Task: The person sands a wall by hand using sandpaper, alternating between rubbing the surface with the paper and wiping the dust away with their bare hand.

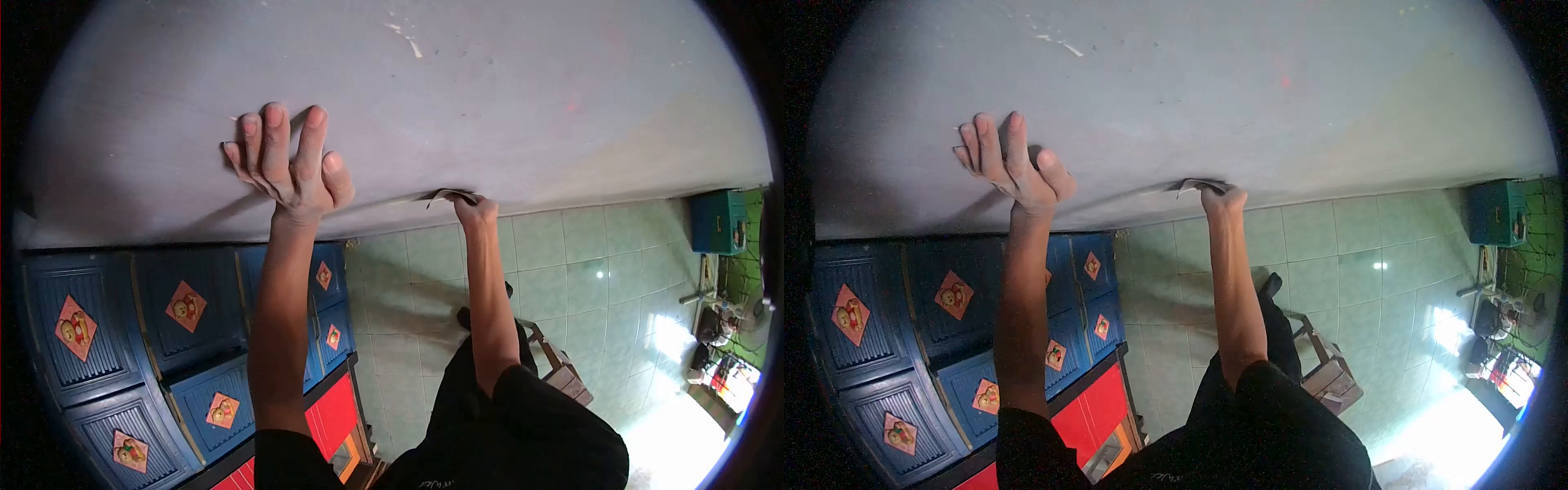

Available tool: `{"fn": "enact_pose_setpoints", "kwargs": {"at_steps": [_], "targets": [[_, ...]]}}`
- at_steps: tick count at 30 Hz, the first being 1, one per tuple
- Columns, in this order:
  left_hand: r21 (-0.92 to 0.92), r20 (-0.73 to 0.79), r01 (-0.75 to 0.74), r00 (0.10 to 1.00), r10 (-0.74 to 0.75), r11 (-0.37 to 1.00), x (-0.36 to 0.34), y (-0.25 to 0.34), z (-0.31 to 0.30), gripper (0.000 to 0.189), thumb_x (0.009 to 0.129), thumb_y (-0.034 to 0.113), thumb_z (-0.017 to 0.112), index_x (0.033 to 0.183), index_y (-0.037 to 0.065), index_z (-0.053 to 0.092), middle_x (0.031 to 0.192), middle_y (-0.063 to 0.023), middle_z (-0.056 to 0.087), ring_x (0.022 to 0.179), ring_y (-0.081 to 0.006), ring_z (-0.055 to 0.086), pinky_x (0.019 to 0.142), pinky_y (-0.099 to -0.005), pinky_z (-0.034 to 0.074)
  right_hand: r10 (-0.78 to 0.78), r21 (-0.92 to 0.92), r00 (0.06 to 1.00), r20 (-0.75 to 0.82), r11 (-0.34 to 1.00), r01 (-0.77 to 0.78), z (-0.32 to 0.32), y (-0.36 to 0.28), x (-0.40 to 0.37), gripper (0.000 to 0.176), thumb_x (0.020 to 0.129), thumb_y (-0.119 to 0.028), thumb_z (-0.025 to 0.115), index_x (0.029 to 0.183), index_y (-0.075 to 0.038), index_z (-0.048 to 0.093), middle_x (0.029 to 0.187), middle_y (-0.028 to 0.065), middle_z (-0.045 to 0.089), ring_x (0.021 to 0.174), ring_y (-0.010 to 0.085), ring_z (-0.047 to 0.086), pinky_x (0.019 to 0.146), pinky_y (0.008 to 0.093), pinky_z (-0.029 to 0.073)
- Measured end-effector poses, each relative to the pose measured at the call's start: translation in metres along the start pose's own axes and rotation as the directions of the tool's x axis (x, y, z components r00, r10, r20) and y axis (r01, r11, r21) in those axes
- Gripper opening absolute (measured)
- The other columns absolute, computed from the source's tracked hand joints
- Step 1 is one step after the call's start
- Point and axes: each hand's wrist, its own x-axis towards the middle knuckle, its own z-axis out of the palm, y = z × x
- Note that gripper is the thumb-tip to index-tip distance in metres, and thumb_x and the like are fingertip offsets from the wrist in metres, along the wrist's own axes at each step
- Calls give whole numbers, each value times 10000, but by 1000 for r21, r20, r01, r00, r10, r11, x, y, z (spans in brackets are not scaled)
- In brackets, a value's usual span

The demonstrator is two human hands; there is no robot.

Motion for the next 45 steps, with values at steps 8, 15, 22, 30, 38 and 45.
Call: {"fn": "enact_pose_setpoints", "kwargs": {"at_steps": [8,15,22,30,38,45], "targets": [[34,-50,-30,998,32,999,4,-3,5,389,930,262,350,1188,99,591,1347,-121,458,1341,-293,333,1118,-484,161,-65,-9,973,-221,998,65,1,2,3,476,956,-255,253,1362,-48,388,1392,154,416,1262,363,402,1055,560,310],[48,-28,-23,999,25,999,4,-1,2,398,932,260,344,1198,88,585,1351,-127,452,1339,-298,334,1128,-477,154,-75,-32,939,-336,997,68,-22,4,15,501,970,-266,193,1366,-14,369,1406,195,384,1291,408,346,1049,610,257],[10,-52,-7,999,8,1000,2,-1,5,395,931,262,344,1199,102,586,1351,-114,455,1337,-294,340,1137,-470,137,-162,-233,903,-397,970,71,4,15,7,492,954,-306,269,1333,-37,427,1373,189,431,1261,402,397,1019,616,318],[-1,-38,-9,999,9,1000,2,-1,3,394,932,259,348,1203,102,588,1352,-108,461,1337,-283,342,1136,-466,140,-16,153,994,-109,988,33,-27,0,1,522,981,-380,253,1384,-65,356,1416,154,388,1316,375,324,1074,599,247],[20,-39,-2,999,2,1000,1,0,3,401,932,246,336,1203,113,599,1349,-103,468,1332,-278,350,1139,-465,136,-108,-279,973,-205,959,47,-36,-10,16,559,950,-433,307,1368,-68,373,1391,158,423,1272,381,376,1007,653,298],[23,-61,4,998,-3,1000,3,1,4,403,927,244,335,1205,120,599,1351,-96,465,1333,-275,348,1140,-462,142,-134,-274,899,-417,962,17,15,-15,8,427,952,-259,341,1307,-51,453,1312,158,489,1218,347,445,1035,572,328]]}}
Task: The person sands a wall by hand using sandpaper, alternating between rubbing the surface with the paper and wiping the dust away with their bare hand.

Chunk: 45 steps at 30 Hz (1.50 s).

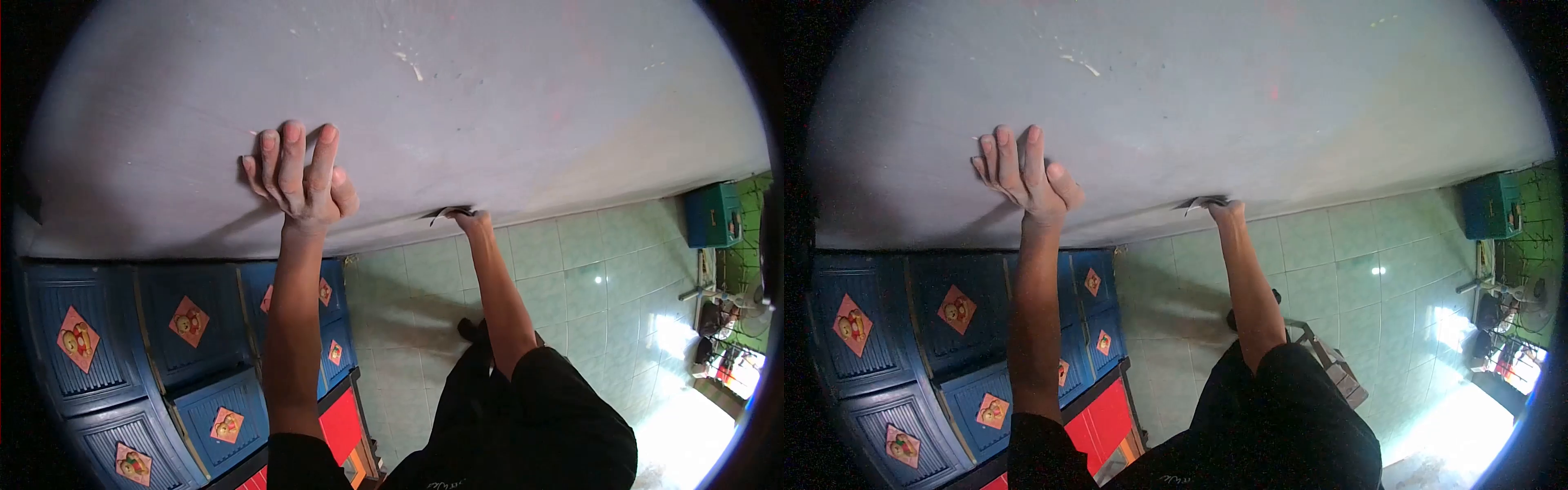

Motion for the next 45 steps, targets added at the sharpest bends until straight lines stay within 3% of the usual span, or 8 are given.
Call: {"fn": "enact_pose_setpoints", "kwargs": {"at_steps": [3,17,26,31,33,35,39,45], "targets": [[-3,12,-8,1000,8,1000,-1,-3,0,401,927,245,340,1201,113,600,1347,-99,468,1330,-276,353,1139,-466,146,6,231,965,264,971,-69,-35,-22,14,471,955,-285,336,1342,-28,412,1381,178,424,1270,373,388,1057,577,290],[-12,34,-2,999,3,1000,0,0,-3,384,929,231,354,1182,84,601,1338,-121,466,1325,-292,351,1128,-473,158,3,340,1000,-20,940,4,6,-93,-10,464,975,-225,239,1325,41,390,1369,219,412,1281,386,357,1101,600,189],[41,71,-2,997,-1,999,1,1,-5,429,923,285,347,1223,84,580,1333,-122,475,1297,-292,381,1117,-478,168,-195,69,950,243,981,184,-27,-96,-17,392,978,-264,248,1214,-48,475,1233,166,505,1104,358,472,973,555,365],[-168,163,273,955,-247,947,-8,32,-22,461,866,269,479,1263,38,523,1365,-165,430,1296,-332,375,1101,-535,161,-269,-330,963,-23,911,246,-56,-80,-41,295,977,-339,385,1006,-89,539,939,71,533,903,206,515,843,385,426],[-211,247,460,879,-408,863,-30,76,-41,484,846,188,518,1299,23,476,1377,-176,411,1293,-335,375,1074,-575,200,49,-528,880,472,816,238,-127,-94,-5,347,948,-397,472,801,-93,553,741,17,504,709,177,497,745,299,423],[-198,578,694,653,-489,692,-81,124,-62,528,855,171,536,1344,17,411,1377,-183,406,1281,-351,380,1069,-543,247,-269,-858,937,221,403,318,-90,-50,-73,387,911,-402,565,702,-76,576,629,-30,470,615,131,449,649,273,406],[1,820,953,-174,-545,-303,-177,211,-102,708,844,287,667,1395,15,317,1395,-188,389,1301,-295,371,1068,-394,303,198,-837,842,502,-136,531,-107,-38,-77,352,888,-278,603,930,69,647,840,54,658,802,118,549,757,310,461],[181,908,884,-319,-271,-432,-231,260,-139,534,854,384,654,1215,6,545,1167,-135,600,1130,-228,536,978,-383,394,563,-743,744,360,-309,594,-96,-21,-70,329,844,-194,645,1115,-11,620,1034,150,658,987,209,594,889,358,454]]}}
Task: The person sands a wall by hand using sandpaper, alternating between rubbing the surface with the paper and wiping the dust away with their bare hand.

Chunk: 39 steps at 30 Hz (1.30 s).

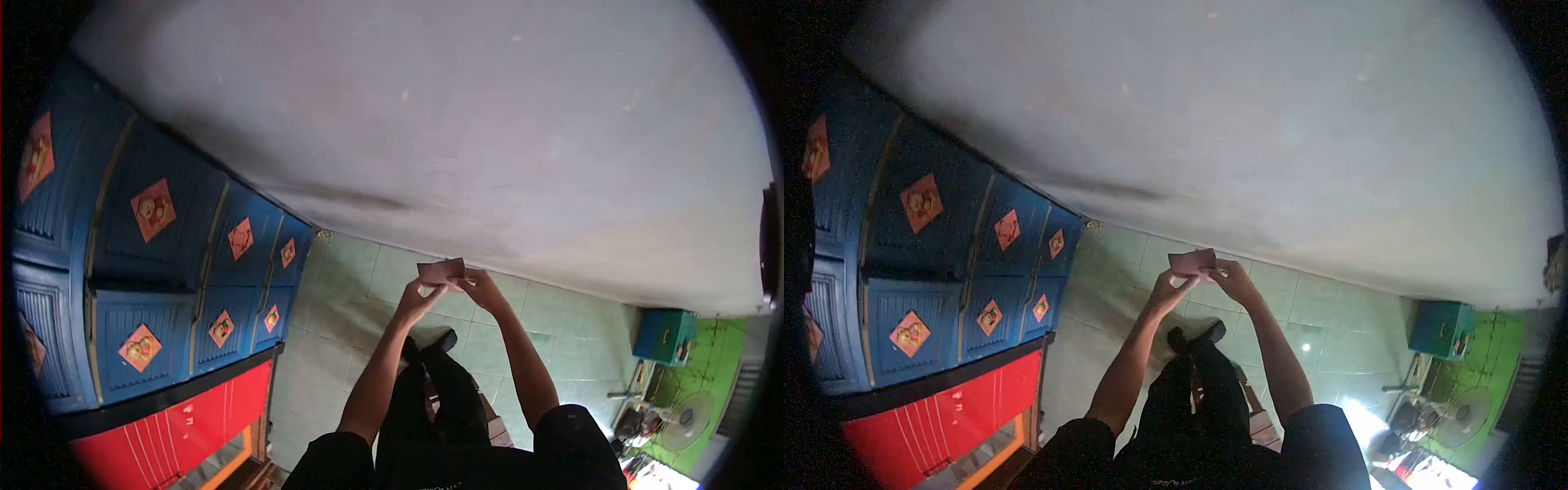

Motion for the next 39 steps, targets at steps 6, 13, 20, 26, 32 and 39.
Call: {"fn": "enact_pose_setpoints", "kwargs": {"at_steps": [6,13,20,26,32,39], "targets": [[-95,-608,36,789,-87,995,1,-39,15,365,919,284,553,1010,-63,621,957,-229,654,893,-347,630,779,-391,473,-574,-707,564,-594,707,-26,-28,-95,-20,860,722,-229,793,1422,-91,313,1482,224,176,1374,384,191,1075,504,282],[-125,-902,-230,431,-15,965,116,5,-13,357,964,167,389,1154,-107,518,1077,-331,577,1004,-448,560,850,-440,452,-680,-715,235,-694,613,-336,-136,-118,5,1396,618,-723,681,1412,33,-185,1429,348,-235,1339,498,-205,1028,690,-6],[-45,-876,-161,481,38,986,138,74,8,512,922,27,354,1408,-71,228,1323,-327,415,1212,-415,437,999,-407,379,-452,-575,476,-754,804,-148,-138,-111,-6,1268,712,-487,730,1391,76,-182,1434,373,-100,1341,442,75,1085,526,115],[-40,-890,-8,455,-32,999,165,32,-14,561,868,-28,378,1401,-91,215,1301,-351,415,1156,-420,480,949,-429,418,-384,-544,535,-752,821,-174,-139,-109,-9,1050,755,-367,753,1405,101,75,1403,370,192,1276,415,298,1076,483,233],[157,-882,-62,441,168,986,140,84,-2,600,810,-43,417,1382,-106,247,1114,-357,541,1043,-467,530,858,-472,445,-300,-413,543,-784,906,-95,-132,-126,-4,1478,568,-741,697,1373,25,-276,1390,316,-355,1297,446,-339,998,649,-166],[133,-816,69,574,70,989,148,42,-16,425,834,4,430,1233,-139,401,716,-298,566,644,-472,563,594,-495,451,-650,-745,366,-666,602,-286,-147,-105,1,1557,493,-754,727,1355,50,-289,1380,341,-345,1278,514,-316,986,704,-102]]}}
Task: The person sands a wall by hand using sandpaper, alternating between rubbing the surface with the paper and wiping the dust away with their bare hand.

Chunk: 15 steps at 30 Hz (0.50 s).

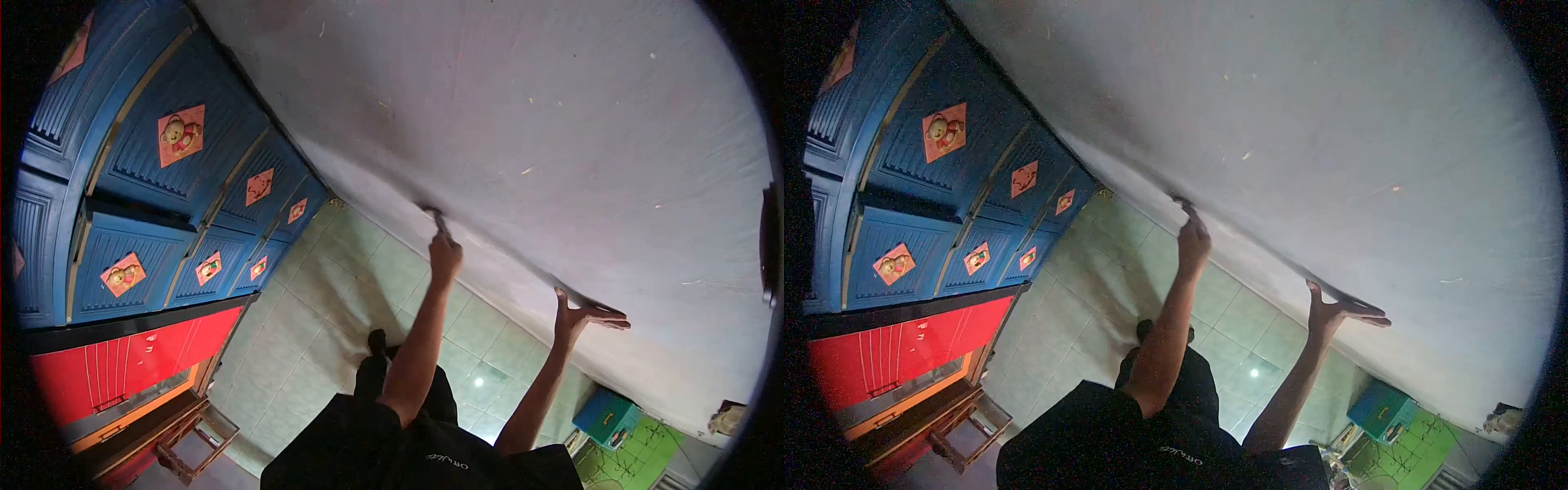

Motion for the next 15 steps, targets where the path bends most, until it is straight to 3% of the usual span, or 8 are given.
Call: {"fn": "enact_pose_setpoints", "kwargs": {"at_steps": [1,2,4,5,7,9,11,15], "targets": [[-61,-109,-121,987,114,991,-10,23,-5,489,835,4,432,1288,-148,329,724,-297,566,692,-468,573,623,-515,449,183,71,956,227,976,-204,-7,-10,4,1519,541,-605,790,1315,27,-353,1380,324,-352,1327,467,-207,1056,605,1],[-21,6,39,999,-39,999,-12,27,-6,508,835,8,431,1306,-140,309,745,-291,571,742,-457,578,654,-522,444,326,88,829,453,910,-406,-14,-13,5,1515,589,-456,854,1274,4,-417,1380,307,-358,1376,421,-99,1125,507,104],[-113,-298,-102,952,64,988,-6,27,3,322,837,37,453,1125,-104,489,737,-284,578,798,-448,586,675,-514,439,130,25,968,216,990,-138,-2,-1,5,1525,537,-601,796,1311,32,-356,1379,327,-350,1323,475,-207,1051,609,-2],[-77,-121,66,990,-75,995,6,-15,18,340,830,32,449,1142,-97,486,772,-296,583,805,-455,583,689,-508,444,-102,-102,995,-11,990,100,0,3,1,1569,484,-746,738,1347,60,-294,1377,348,-342,1271,528,-314,976,712,-109],[29,166,264,950,-265,964,32,-43,3,499,792,3,429,1278,-109,399,909,-336,587,822,-473,570,755,-492,467,-74,-75,997,-10,995,73,-1,3,0,1569,486,-742,740,1345,62,-297,1376,349,-341,1271,530,-313,975,713,-107],[17,76,163,984,-163,987,16,4,-14,536,782,-2,427,1305,-109,369,949,-340,581,827,-471,569,776,-496,469,-41,-49,999,-5,998,41,-4,-5,0,1569,488,-738,743,1342,64,-300,1376,351,-340,1271,532,-311,975,714,-104],[-16,-68,-55,996,54,998,-10,43,-17,717,680,-41,468,1373,-94,291,909,-327,602,848,-474,579,800,-507,460,255,294,894,369,880,-373,-13,-22,6,1560,499,-733,742,1341,67,-299,1375,353,-339,1270,534,-311,974,714,-105],[-38,-98,161,982,-164,986,14,25,-7,375,754,10,465,1110,-91,524,924,-309,604,846,-453,590,776,-506,465,203,272,918,341,914,-303,-8,-10,2,1555,504,-734,738,1342,68,-298,1376,350,-341,1272,528,-314,978,707,-111]]}}
